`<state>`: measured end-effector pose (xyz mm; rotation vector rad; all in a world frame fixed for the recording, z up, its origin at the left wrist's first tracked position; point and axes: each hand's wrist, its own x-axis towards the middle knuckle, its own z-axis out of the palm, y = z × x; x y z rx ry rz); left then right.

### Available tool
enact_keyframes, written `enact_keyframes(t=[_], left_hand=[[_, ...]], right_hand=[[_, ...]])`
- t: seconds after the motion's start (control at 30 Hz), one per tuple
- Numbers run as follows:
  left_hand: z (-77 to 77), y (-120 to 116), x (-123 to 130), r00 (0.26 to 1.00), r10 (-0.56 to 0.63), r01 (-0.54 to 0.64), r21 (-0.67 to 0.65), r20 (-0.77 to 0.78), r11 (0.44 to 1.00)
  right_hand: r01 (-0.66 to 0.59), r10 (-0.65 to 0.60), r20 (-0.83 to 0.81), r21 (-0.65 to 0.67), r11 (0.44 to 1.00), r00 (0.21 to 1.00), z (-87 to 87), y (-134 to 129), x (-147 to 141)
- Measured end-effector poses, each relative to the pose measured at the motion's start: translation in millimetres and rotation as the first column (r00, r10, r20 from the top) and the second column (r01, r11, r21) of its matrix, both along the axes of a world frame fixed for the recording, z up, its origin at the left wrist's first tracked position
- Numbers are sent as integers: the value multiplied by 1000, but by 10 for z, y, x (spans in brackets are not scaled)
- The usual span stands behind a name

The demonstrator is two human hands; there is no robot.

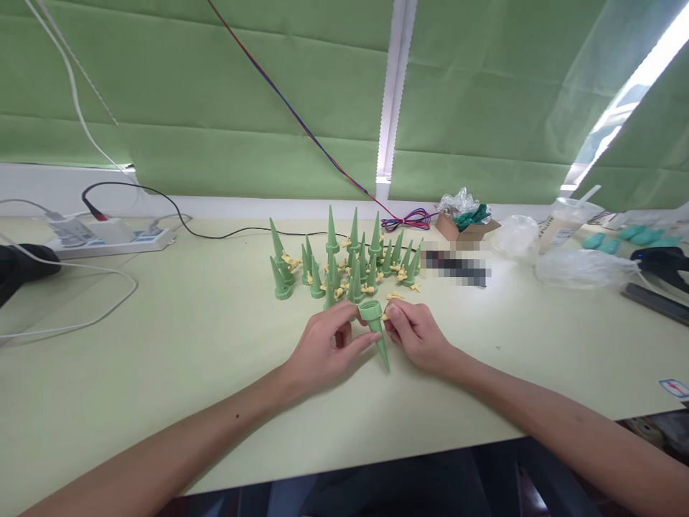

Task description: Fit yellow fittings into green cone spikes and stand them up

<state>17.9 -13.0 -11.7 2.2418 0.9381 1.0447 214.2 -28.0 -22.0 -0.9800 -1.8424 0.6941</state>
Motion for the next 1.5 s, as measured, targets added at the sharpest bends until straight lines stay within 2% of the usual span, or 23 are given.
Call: enact_keyframes(t=[0.27,0.6,0.83,0.97,1.1,1.27,1.4,1.5], left_hand=[[-43,-13,-4,997,-41,37,62,67,997],[-7,-29,2,991,-74,57,144,109,988],[-43,-2,-25,990,-126,105,263,65,959],[-45,-2,-21,994,-99,82,265,49,961],[-26,-5,-7,999,-33,24,184,44,983],[16,15,2,998,54,-54,-8,29,999],[50,14,6,998,0,15,-230,66,973],[47,0,3,990,-71,114,-412,118,904]], right_hand=[[-11,11,10,42,999,1000,-18,-12,3],[-13,6,85,86,996,996,19,-19,-3],[-4,-3,112,67,998,994,20,-22,-19],[14,-20,106,61,998,994,29,-17,-25],[14,-19,68,68,998,997,36,-14,-30],[55,-56,17,76,996,998,22,-6,-28],[66,-65,-6,64,996,998,17,1,-21],[53,-53,8,44,998,999,26,2,-13]])
